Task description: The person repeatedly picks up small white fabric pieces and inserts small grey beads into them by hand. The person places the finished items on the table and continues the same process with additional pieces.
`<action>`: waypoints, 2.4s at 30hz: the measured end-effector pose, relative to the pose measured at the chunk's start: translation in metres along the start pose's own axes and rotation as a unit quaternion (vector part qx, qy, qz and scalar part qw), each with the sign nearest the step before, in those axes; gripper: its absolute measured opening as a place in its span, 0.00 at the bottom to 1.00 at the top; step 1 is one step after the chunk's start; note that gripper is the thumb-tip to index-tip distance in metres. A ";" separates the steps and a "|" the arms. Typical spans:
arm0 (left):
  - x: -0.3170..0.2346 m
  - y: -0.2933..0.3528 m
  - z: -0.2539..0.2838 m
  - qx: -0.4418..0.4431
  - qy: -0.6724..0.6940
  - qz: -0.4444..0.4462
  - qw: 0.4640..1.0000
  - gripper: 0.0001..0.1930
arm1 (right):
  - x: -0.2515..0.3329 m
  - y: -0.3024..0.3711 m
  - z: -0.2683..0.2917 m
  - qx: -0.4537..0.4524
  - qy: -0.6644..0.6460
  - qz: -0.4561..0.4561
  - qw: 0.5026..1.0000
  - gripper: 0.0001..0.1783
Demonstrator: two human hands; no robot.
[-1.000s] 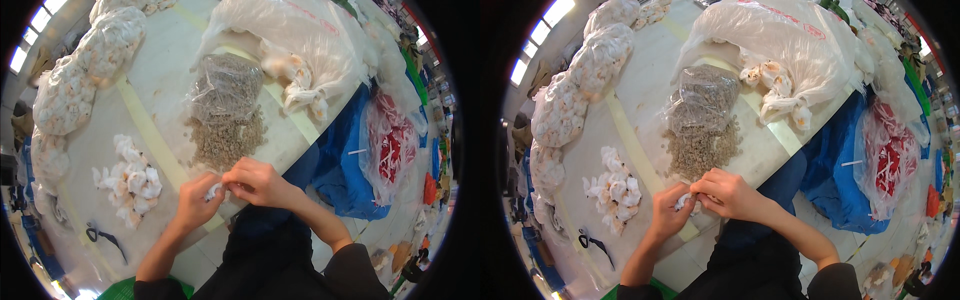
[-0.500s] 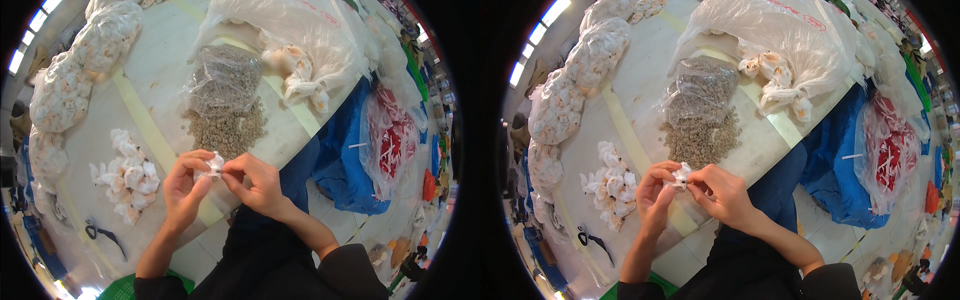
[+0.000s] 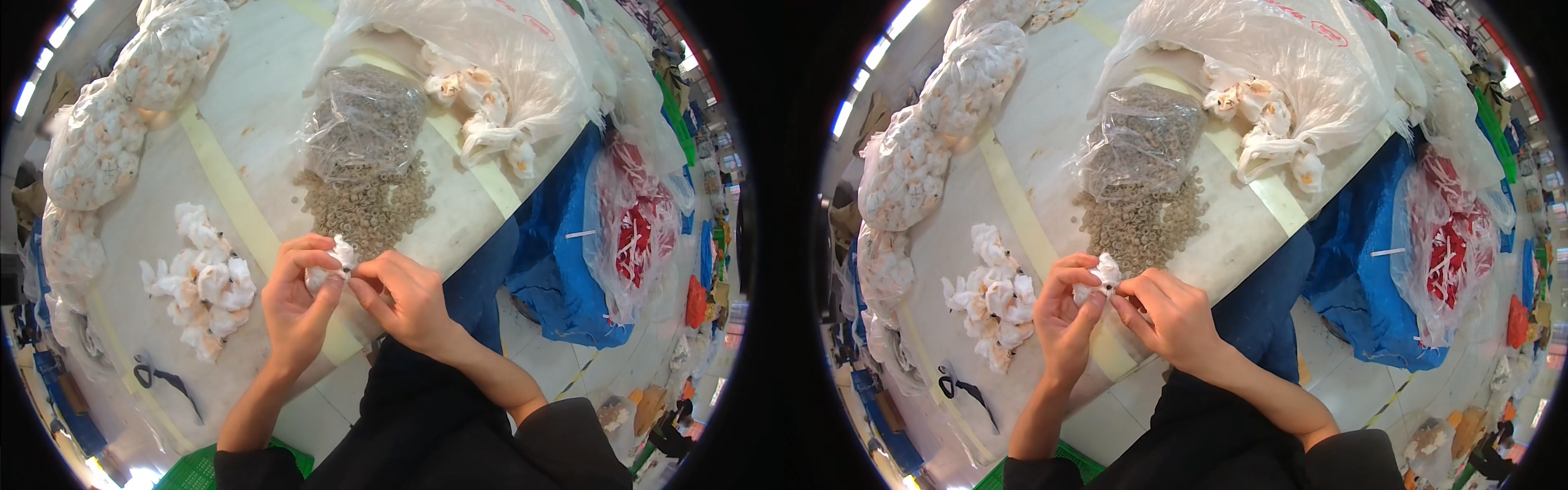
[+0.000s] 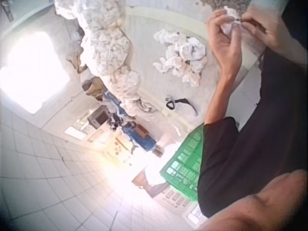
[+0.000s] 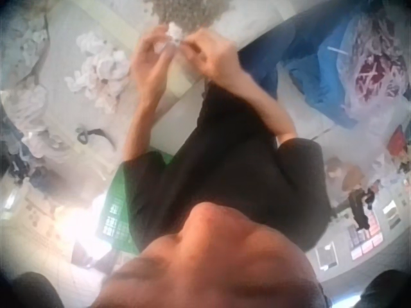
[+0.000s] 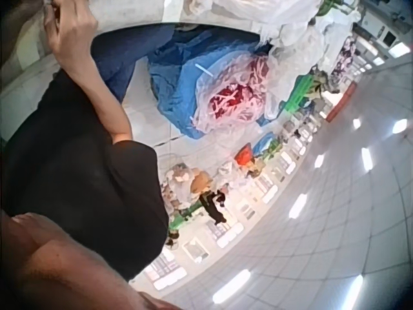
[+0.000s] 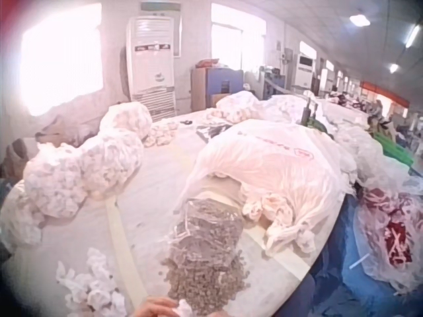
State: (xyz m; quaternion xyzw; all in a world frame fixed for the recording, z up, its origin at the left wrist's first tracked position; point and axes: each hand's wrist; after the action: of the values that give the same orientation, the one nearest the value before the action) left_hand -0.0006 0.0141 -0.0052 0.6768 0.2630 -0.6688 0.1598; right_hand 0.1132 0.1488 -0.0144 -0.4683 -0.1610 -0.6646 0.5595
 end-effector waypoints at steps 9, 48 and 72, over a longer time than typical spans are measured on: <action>0.002 -0.001 -0.005 -0.030 0.023 -0.006 0.999 0.17 | 0.003 0.001 -0.006 0.027 -0.025 -0.049 0.998 0.08; -0.007 0.001 -0.004 0.127 -0.270 0.004 0.954 0.05 | -0.010 0.008 0.011 0.039 -0.060 -0.001 0.997 0.10; 0.008 0.001 -0.005 -0.006 -0.026 0.128 0.991 0.09 | -0.034 -0.057 0.020 -0.020 0.120 0.029 0.992 0.04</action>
State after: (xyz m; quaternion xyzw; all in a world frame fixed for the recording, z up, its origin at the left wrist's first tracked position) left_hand 0.0037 0.0173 -0.0133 0.6866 0.1737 -0.6583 0.2549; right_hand 0.0689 0.2025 -0.0139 -0.4004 -0.0658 -0.7026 0.5846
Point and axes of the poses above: each hand's wrist, its own y-axis away from the middle knuckle, its own z-axis out of the back of the hand, x = y × z, and after that the axes turned 10 degrees about x, right-handed
